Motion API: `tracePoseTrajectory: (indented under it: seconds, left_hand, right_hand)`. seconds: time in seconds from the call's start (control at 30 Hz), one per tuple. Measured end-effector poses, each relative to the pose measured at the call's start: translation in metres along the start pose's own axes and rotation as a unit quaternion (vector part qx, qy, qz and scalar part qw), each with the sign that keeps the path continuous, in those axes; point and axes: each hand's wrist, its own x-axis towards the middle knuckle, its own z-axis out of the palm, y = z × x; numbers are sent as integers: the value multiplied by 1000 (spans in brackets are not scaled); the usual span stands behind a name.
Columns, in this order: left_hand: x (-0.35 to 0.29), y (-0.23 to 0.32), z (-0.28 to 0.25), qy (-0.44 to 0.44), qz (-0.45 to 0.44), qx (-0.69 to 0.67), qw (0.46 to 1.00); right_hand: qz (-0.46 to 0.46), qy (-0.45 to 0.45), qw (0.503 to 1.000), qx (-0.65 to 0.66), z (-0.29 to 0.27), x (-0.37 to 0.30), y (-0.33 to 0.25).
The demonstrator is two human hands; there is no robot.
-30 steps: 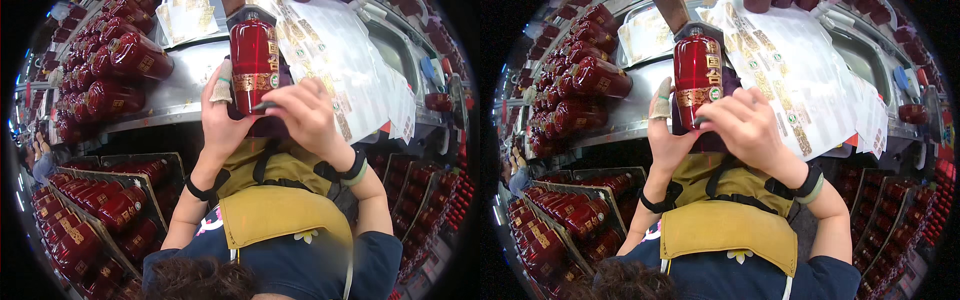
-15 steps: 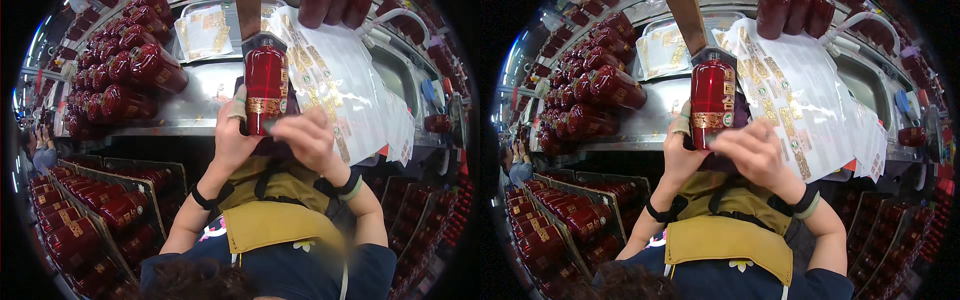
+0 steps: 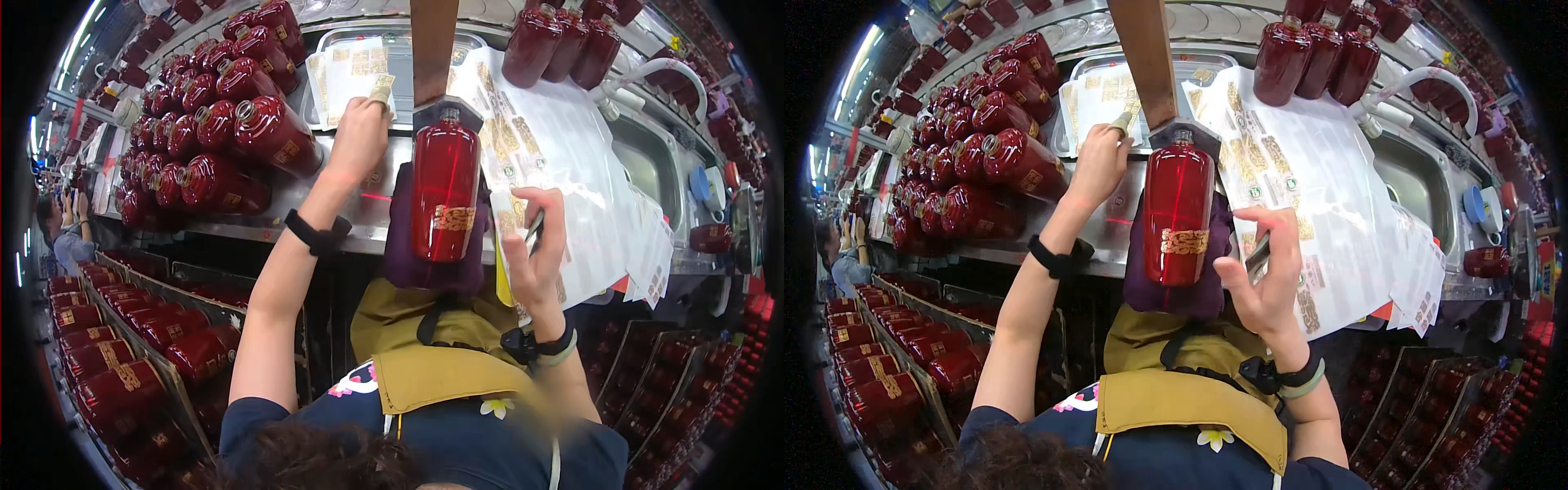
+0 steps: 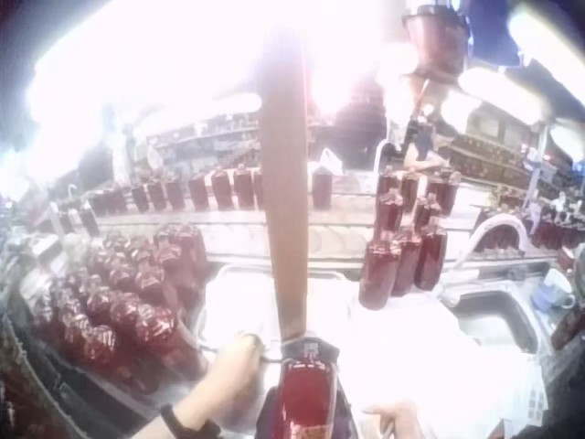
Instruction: Applying decorative labels and seals to red liquor bottles at a factory workstation.
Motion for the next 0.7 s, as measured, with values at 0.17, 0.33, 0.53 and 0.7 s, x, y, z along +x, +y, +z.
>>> tracePoseTrajectory:
  seconds: [0.17, 0.33, 0.53, 0.7]
  left_hand:
    - [1, -4, 27, -106, -16, 133, 985]
    - [9, 12, 11, -188, -26, 157, 969]
    - [-13, -1, 12, -100, -7, 148, 984]
    - [0, -5, -6, -94, -51, 116, 988]
  right_hand:
    - [37, 9, 999, -9, 5, -10, 7]
    - [64, 4, 998, 3, 6, -13, 10]
    - [9, -8, 999, -52, 8, -13, -2]
    - [-236, -146, 944, -178, 29, -21, -3]
